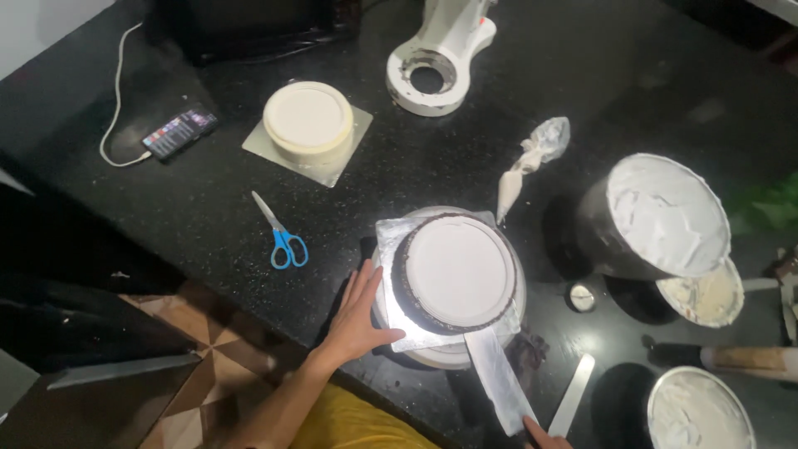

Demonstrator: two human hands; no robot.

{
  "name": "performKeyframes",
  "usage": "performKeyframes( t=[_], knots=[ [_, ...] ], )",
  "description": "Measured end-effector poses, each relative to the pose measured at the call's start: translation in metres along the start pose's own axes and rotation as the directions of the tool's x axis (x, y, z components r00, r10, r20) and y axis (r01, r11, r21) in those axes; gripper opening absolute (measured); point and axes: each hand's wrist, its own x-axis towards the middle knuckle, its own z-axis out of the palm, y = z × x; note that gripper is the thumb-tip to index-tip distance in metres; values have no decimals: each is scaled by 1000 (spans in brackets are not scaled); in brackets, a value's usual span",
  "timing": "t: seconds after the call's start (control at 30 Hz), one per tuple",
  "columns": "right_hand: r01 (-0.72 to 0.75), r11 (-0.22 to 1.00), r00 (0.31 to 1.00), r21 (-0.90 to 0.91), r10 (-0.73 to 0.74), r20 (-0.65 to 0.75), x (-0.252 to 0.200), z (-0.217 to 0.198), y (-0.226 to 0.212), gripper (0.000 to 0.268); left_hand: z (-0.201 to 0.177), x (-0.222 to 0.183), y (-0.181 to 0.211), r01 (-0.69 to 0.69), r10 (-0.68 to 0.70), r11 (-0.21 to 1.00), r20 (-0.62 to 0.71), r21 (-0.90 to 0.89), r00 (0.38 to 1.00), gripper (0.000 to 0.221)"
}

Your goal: The person smooths white frosting on the side of a cake set on a turntable, holding a bench scraper against the cake while rotating the turntable, and wipes the scraper on a cloth between passes. At the end the person carries the frosted cake on its board to a stainless steel table where another cake is placed.

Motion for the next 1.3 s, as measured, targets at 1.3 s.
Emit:
performKeyframes(
  t=[1.3],
  knots=[
    [-59,953,958,297,137,-251,27,-145,-331,49,-21,11,14,43,-43,999,144,4,989,125]
  ],
)
